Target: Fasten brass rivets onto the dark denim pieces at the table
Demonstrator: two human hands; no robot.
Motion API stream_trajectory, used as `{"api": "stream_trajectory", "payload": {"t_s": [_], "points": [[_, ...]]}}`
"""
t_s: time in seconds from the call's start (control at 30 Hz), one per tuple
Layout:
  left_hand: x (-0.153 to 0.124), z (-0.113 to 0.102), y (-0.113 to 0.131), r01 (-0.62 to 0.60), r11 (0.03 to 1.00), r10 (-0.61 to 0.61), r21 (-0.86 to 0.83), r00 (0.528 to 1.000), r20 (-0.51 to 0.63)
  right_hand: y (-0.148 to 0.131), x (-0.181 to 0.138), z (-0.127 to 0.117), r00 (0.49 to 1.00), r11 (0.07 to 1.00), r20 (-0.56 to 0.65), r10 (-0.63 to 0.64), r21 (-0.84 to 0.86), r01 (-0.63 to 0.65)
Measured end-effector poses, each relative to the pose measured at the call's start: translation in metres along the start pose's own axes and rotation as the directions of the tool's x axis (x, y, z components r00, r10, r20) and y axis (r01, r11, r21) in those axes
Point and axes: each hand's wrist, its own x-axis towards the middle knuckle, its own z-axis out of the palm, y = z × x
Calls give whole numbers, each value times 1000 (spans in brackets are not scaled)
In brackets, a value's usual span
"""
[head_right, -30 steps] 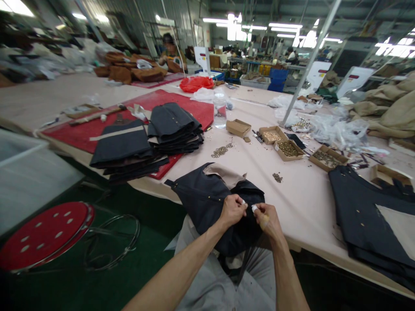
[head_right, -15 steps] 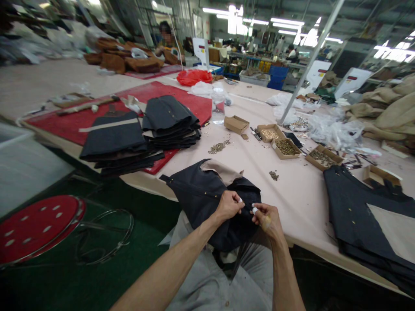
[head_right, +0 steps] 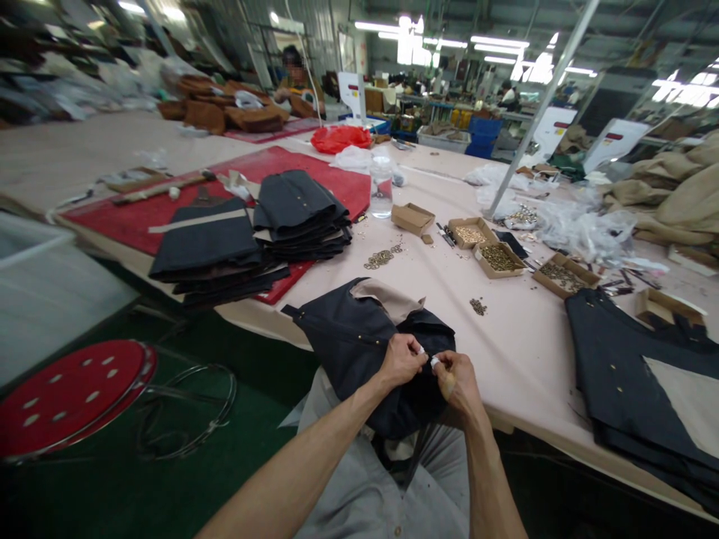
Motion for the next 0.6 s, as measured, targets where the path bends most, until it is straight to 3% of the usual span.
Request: {"api": "stream_trajectory", "payload": {"t_s": [0.13, 0.23, 0.43, 0.6], "points": [[-2, 0, -1, -55, 997, 58, 49, 996, -71, -13, -5, 8, 987, 981, -108, -115, -171, 96], [-2, -2, -4, -88, 996, 89, 22, 995, -37, -17, -6, 12, 978, 978, -155, -138, -180, 110], [2, -5, -10, -82, 992, 89, -91, 993, 76, -15, -6, 11, 983, 996, -160, -91, -40, 86], [2, -5, -9, -32, 979, 46, -199, 997, 66, -12, -7, -1, 993, 956, 23, -114, 274, 104]]}}
